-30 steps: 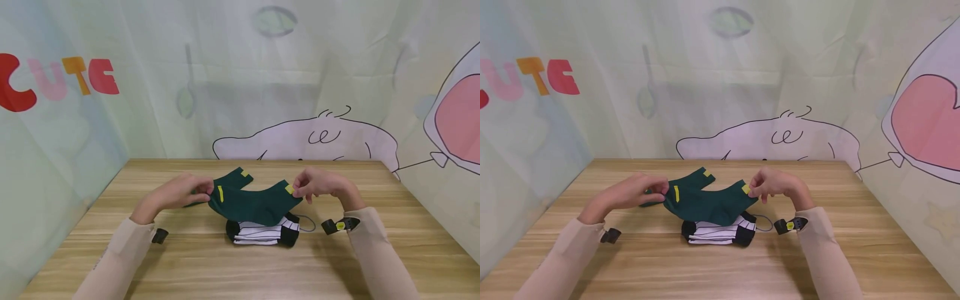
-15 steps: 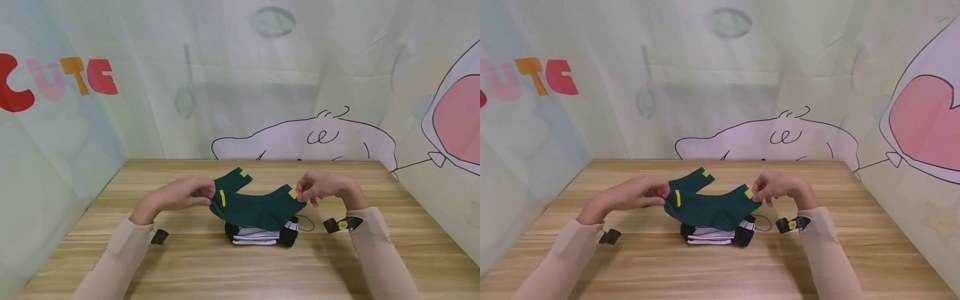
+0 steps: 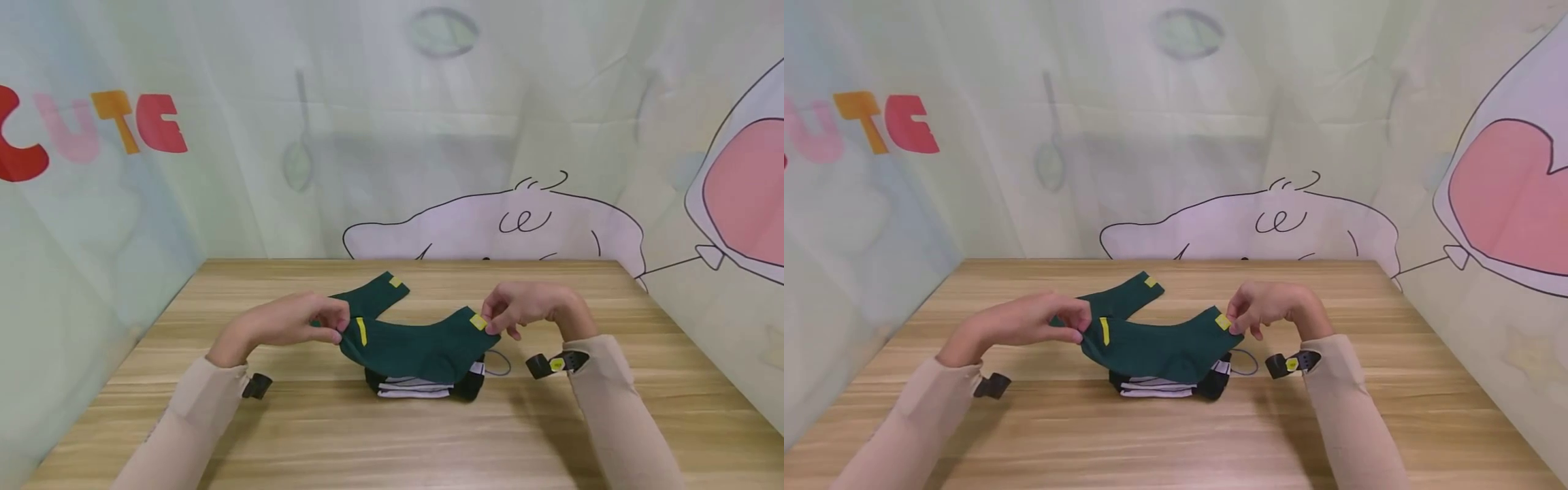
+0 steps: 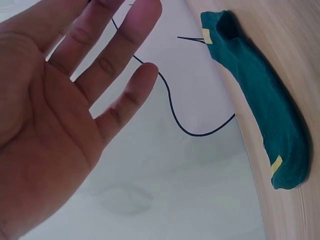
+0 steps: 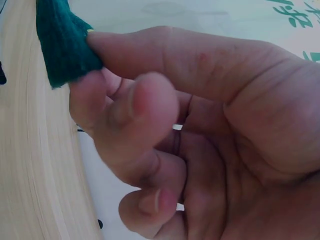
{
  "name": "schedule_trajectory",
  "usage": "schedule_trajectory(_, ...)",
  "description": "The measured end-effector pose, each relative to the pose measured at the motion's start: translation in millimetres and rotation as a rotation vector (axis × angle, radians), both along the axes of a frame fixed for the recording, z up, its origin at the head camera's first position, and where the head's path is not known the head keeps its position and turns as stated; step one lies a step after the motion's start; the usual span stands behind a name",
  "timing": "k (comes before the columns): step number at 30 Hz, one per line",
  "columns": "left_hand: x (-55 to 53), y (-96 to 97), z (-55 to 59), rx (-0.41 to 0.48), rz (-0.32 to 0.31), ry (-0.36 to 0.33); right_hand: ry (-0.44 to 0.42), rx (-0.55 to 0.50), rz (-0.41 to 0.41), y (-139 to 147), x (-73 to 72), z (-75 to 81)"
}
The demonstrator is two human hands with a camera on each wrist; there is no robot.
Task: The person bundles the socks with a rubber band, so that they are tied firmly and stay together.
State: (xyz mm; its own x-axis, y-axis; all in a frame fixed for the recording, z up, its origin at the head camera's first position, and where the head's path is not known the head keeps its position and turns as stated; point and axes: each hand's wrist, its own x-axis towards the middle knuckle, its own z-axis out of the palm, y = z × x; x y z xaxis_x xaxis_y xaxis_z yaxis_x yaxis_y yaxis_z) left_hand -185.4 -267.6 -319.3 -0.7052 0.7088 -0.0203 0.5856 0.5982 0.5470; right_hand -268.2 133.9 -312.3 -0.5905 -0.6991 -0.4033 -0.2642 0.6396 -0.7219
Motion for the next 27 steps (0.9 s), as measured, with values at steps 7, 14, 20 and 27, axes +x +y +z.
schedule_trajectory(7, 0.0, -0.7, -1.4, -0.018, 0.000, -0.036, -0.019, 0.012, 0.051, -3, -3.4, -6.8)
schedule_trajectory(14, -0.8, -1.1, -2.0, -0.024, -0.020, -0.041, -0.021, 0.049, 0.097, -8, -5.6, -12.0)
schedule_trajectory(20, -1.6, -2.1, -2.8, -0.022, -0.027, -0.070, -0.016, 0.076, 0.101, -11, -5.5, -14.7)
schedule_trajectory(27, -1.5, -2.9, -3.2, -0.025, -0.040, -0.091, -0.014, 0.098, 0.109, -16, -4.2, -19.3)
